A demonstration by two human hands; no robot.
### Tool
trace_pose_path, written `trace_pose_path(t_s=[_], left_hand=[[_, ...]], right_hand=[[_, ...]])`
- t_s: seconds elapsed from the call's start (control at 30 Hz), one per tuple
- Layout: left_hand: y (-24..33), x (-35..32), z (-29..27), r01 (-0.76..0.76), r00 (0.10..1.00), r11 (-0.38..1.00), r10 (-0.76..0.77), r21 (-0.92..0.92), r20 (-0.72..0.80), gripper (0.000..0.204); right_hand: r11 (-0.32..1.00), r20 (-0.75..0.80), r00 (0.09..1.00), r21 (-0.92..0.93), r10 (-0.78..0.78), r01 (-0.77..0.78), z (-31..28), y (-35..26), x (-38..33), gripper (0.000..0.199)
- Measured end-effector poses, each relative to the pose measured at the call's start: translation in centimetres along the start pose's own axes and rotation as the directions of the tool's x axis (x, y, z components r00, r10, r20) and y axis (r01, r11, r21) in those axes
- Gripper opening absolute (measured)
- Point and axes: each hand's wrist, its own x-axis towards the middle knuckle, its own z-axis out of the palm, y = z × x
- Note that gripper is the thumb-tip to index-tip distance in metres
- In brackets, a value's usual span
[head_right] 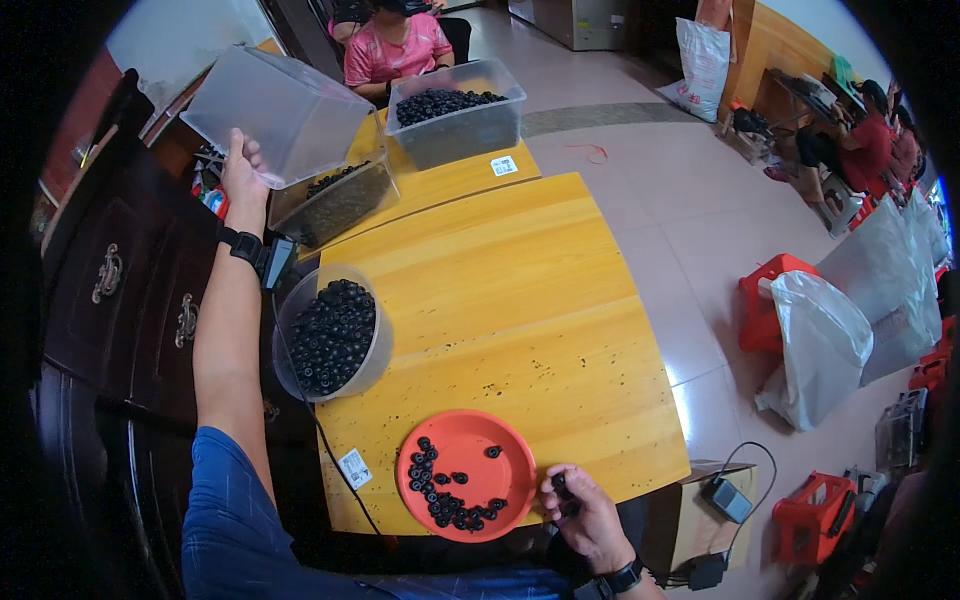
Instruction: Sorting small black components or dried fruits from a plate into plastic containers.
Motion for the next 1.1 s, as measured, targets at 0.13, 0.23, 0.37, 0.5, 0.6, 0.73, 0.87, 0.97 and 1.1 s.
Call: trace_pose_path(t_s=[0.13,0.23,0.37,0.5,0.6,0.73,0.87,0.97,1.1], left_hand=[[2.3,-1.4,0.8,-0.043,0.998,0.996,0.040,0.075,0.044,0.025],[5.0,-4.7,3.4,-0.237,0.950,0.905,0.139,0.355,0.279,0.022],[7.1,-14.5,7.0,-0.722,0.635,0.568,0.320,0.394,0.703,0.021],[6.4,-22.3,9.3,-0.901,0.327,0.353,0.174,0.251,0.929,0.009],[4.5,-26.5,10.8,-0.966,0.187,0.200,0.112,0.162,0.976,0.011],[0.1,-28.0,10.3,-0.962,0.161,0.229,0.040,0.148,0.986,0.015],[-2.1,-28.7,9.8,-0.970,0.156,0.175,-0.092,0.171,0.983,0.018],[-3.0,-28.2,9.3,-0.968,0.174,0.150,-0.180,0.202,0.968,0.021],[-3.7,-28.5,8.8,-0.976,0.204,0.035,-0.183,0.214,0.962,0.027]], right_hand=[[1.000,0.027,1.000,0.011,0.011,-0.012,0.4,0.0,0.1,0.025],[1.000,0.031,0.999,0.010,0.014,-0.014,0.3,-0.2,0.0,0.025],[0.998,0.011,1.000,0.061,0.020,-0.021,-0.2,-0.1,-0.4,0.026],[0.997,0.058,0.998,0.072,0.020,-0.025,-0.4,-0.4,-0.8,0.025],[0.996,0.085,0.996,0.093,-0.011,0.003,-0.8,-0.5,-1.5,0.024],[0.986,0.129,0.990,0.161,-0.058,0.037,-2.0,-0.2,-2.6,0.024],[0.973,0.127,0.988,0.226,-0.082,0.052,-2.5,0.0,-4.1,0.024],[0.967,0.149,0.985,0.251,-0.088,0.048,-2.8,0.3,-4.9,0.024],[0.970,0.171,0.979,0.234,-0.108,0.066,-2.5,0.8,-5.9,0.024]])
